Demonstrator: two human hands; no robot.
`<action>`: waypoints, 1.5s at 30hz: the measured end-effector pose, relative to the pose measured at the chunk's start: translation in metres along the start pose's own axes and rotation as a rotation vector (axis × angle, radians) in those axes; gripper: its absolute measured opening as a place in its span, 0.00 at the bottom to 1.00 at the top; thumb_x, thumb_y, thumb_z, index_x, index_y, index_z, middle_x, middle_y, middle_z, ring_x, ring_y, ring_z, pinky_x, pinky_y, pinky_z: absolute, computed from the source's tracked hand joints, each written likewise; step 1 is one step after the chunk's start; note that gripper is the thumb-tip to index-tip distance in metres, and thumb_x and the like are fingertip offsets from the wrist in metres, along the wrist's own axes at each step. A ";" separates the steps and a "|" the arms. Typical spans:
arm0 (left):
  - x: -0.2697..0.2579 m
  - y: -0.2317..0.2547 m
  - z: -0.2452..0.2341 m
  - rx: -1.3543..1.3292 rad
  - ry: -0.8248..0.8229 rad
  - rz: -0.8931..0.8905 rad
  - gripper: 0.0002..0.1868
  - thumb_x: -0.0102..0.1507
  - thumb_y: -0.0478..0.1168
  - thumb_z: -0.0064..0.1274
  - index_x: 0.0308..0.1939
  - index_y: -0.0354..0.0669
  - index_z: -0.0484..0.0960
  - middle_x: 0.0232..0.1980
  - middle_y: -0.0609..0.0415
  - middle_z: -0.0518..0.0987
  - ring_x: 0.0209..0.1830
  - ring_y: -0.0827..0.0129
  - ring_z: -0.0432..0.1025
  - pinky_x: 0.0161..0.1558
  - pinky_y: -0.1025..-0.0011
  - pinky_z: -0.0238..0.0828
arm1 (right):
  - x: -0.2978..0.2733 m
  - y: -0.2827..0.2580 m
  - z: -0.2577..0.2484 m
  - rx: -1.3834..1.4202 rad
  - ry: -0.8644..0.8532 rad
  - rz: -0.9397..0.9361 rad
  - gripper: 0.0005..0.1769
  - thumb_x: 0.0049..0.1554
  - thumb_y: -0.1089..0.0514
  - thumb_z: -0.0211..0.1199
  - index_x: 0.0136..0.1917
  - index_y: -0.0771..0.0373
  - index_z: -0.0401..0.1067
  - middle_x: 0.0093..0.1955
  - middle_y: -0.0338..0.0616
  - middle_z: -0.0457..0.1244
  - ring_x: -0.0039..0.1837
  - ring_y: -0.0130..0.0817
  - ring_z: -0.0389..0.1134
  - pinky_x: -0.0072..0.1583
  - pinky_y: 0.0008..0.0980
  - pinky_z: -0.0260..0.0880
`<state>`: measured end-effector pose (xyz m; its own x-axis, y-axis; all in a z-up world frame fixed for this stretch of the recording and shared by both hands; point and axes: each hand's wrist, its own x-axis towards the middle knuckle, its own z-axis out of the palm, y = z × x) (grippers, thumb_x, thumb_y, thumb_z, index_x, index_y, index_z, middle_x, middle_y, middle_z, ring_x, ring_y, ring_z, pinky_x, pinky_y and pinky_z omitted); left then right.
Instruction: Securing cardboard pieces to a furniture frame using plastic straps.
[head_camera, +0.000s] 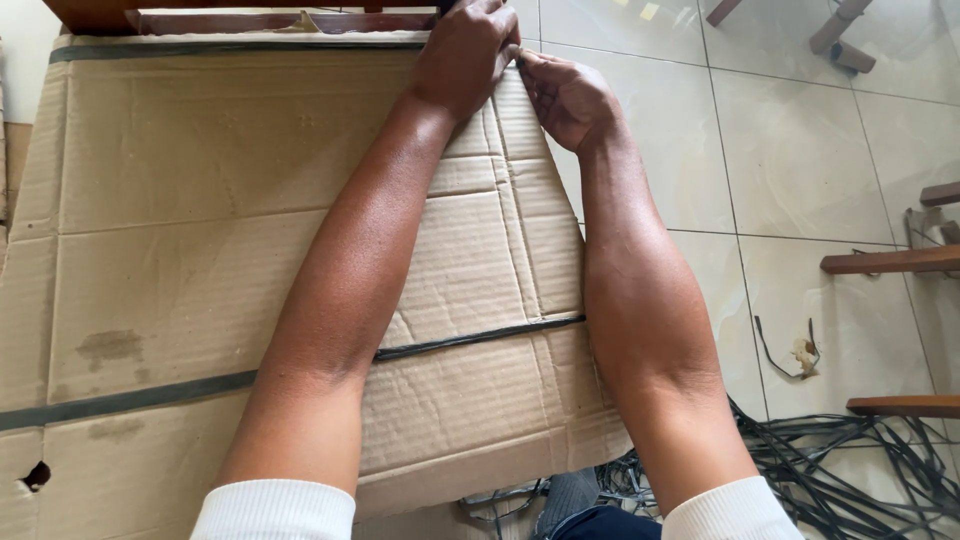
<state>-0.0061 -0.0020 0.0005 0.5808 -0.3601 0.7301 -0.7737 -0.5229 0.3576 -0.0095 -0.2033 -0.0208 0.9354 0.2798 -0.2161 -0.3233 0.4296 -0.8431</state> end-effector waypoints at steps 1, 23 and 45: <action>0.000 -0.001 0.001 0.001 0.002 -0.001 0.07 0.61 0.35 0.65 0.36 0.40 0.80 0.41 0.46 0.81 0.45 0.47 0.75 0.48 0.53 0.69 | 0.005 0.003 -0.006 -0.002 -0.002 0.000 0.07 0.63 0.62 0.63 0.53 0.68 0.77 0.44 0.40 0.69 0.44 0.25 0.70 0.53 0.26 0.75; -0.002 -0.011 0.028 0.347 -0.074 0.107 0.11 0.64 0.35 0.58 0.46 0.35 0.75 0.45 0.43 0.80 0.49 0.53 0.75 0.53 0.60 0.73 | 0.008 0.014 0.012 -0.499 0.427 0.000 0.12 0.57 0.52 0.69 0.38 0.60 0.73 0.32 0.33 0.64 0.31 0.21 0.61 0.33 0.26 0.61; 0.001 -0.007 0.020 0.034 0.056 -0.207 0.07 0.64 0.37 0.60 0.40 0.38 0.79 0.41 0.42 0.82 0.44 0.47 0.78 0.44 0.52 0.74 | -0.002 0.012 0.013 -0.489 0.113 -0.347 0.10 0.62 0.54 0.70 0.51 0.63 0.76 0.41 0.34 0.68 0.40 0.17 0.65 0.42 0.20 0.65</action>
<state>0.0048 -0.0147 -0.0128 0.7107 -0.1994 0.6746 -0.6301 -0.6070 0.4843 -0.0168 -0.1872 -0.0243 0.9925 0.0894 0.0829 0.0807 0.0277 -0.9964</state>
